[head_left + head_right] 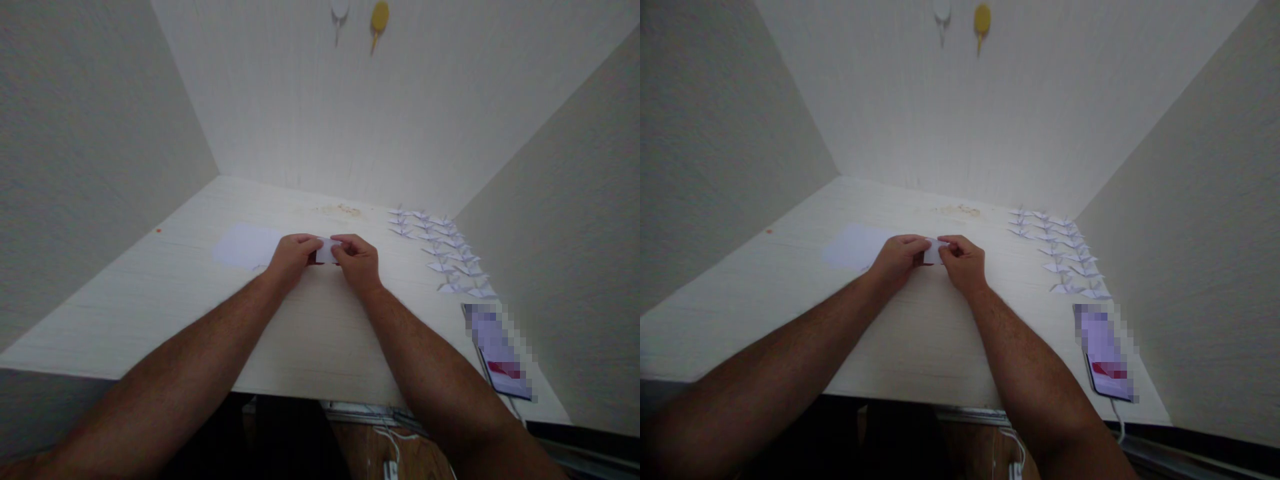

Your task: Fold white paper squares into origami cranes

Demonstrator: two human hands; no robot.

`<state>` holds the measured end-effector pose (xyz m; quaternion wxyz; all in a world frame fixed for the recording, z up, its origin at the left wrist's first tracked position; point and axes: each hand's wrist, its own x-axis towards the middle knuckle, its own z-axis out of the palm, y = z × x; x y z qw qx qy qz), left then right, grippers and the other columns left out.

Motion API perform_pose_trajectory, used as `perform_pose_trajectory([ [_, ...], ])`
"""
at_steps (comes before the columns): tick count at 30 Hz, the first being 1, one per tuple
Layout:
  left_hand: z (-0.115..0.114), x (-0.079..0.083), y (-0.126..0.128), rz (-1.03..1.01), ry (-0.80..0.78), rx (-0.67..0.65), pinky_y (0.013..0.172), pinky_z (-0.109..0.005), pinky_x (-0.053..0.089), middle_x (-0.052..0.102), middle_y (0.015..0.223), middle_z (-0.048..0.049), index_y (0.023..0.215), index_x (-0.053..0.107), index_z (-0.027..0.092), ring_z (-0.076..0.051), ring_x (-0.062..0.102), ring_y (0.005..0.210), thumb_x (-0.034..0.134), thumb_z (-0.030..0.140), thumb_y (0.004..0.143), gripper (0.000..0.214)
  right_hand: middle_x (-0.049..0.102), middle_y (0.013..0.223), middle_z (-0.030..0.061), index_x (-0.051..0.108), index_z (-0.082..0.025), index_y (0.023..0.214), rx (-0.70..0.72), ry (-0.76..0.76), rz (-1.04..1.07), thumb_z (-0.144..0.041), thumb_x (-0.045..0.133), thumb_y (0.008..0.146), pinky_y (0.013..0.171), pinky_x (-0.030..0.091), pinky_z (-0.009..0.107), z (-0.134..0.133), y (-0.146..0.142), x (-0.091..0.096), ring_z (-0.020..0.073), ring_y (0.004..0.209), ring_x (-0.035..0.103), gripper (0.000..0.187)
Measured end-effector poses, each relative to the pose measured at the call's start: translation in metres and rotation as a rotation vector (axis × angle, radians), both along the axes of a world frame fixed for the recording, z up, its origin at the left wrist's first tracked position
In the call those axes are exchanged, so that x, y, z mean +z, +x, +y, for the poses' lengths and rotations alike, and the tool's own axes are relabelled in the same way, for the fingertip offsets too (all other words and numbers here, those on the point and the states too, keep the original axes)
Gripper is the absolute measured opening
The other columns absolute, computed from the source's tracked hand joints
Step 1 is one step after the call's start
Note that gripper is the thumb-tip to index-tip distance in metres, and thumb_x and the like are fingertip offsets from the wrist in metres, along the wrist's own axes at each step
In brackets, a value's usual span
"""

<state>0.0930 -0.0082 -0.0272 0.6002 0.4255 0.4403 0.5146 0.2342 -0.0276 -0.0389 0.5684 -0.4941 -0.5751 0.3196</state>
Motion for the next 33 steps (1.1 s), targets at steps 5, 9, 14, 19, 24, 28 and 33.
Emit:
perform_pose_trajectory([
  [5,0.0005,0.0022,-0.002,-0.033,-0.062,-0.041,0.059,-0.029,0.052,0.066,0.068,-0.0058,0.071,0.069,0.012,-0.013,0.059,0.059,0.074,0.024,0.059,0.017,0.068,0.074,0.0003,0.072,-0.022,0.088,-0.012,0.069,-0.034,-0.032,0.062,0.079,0.061,0.051,0.026,-0.0027,-0.0007,-0.0019,0.0128,0.063,0.06,0.017],
  [9,-0.0004,0.0043,-0.0025,-0.067,-0.074,-0.022,0.057,-0.028,0.052,0.064,0.065,-0.005,0.067,0.067,0.012,-0.013,0.059,0.058,0.075,0.023,0.058,0.016,0.071,0.077,0.001,0.073,-0.024,0.084,-0.004,0.083,-0.055,-0.031,0.061,0.079,0.064,0.052,0.028,-0.0025,0.0003,-0.0035,0.0145,0.067,0.062,0.015],
  [14,-0.001,0.0054,-0.0013,-0.096,-0.069,0.018,0.053,-0.028,0.051,0.065,0.064,-0.0055,0.068,0.069,0.011,-0.015,0.059,0.057,0.073,0.021,0.056,0.016,0.071,0.074,0.0002,0.075,-0.024,0.081,0.03,0.101,-0.029,-0.025,0.062,0.077,0.064,0.051,0.028,-0.0026,0.0003,-0.0056,0.0146,0.066,0.063,0.014],
  [19,-0.0016,0.0078,-0.0003,-0.075,-0.089,0.063,0.053,-0.028,0.051,0.065,0.066,-0.0063,0.069,0.07,0.01,-0.016,0.06,0.059,0.071,0.021,0.056,0.016,0.072,0.078,0.0005,0.075,-0.024,0.08,0.031,0.129,-0.09,-0.022,0.061,0.077,0.07,0.052,0.03,-0.0019,0.0011,-0.0058,0.0155,0.071,0.065,0.015],
  [24,-0.0019,0.0077,-0.0002,-0.076,-0.1,0.079,0.055,-0.028,0.052,0.065,0.066,-0.0061,0.07,0.07,0.01,-0.016,0.06,0.06,0.071,0.02,0.056,0.017,0.072,0.08,0.0014,0.075,-0.024,0.081,0.029,0.212,-0.193,-0.019,0.059,0.078,0.071,0.052,0.03,-0.0018,0.0027,-0.004,0.0153,0.073,0.065,0.017],
  [28,-0.0009,0.005,-0.0003,-0.097,-0.091,0.083,0.055,-0.029,0.052,0.066,0.069,-0.0067,0.07,0.07,0.01,-0.016,0.061,0.062,0.072,0.021,0.056,0.018,0.072,0.081,0.0018,0.074,-0.023,0.082,0.041,0.285,-0.259,-0.016,0.058,0.08,0.071,0.052,0.029,-0.0009,0.0032,-0.0026,0.0145,0.074,0.066,0.017],
  [33,0.0004,0.0023,-0.0009,-0.111,-0.08,0.083,0.057,-0.029,0.053,0.067,0.071,-0.0072,0.071,0.07,0.01,-0.017,0.061,0.065,0.072,0.02,0.057,0.017,0.072,0.079,0.0024,0.073,-0.022,0.083,0.044,0.42,-0.342,-0.012,0.057,0.08,0.071,0.052,0.028,0.0017,0.0037,-0.0019,0.0141,0.074,0.066,0.019],
])
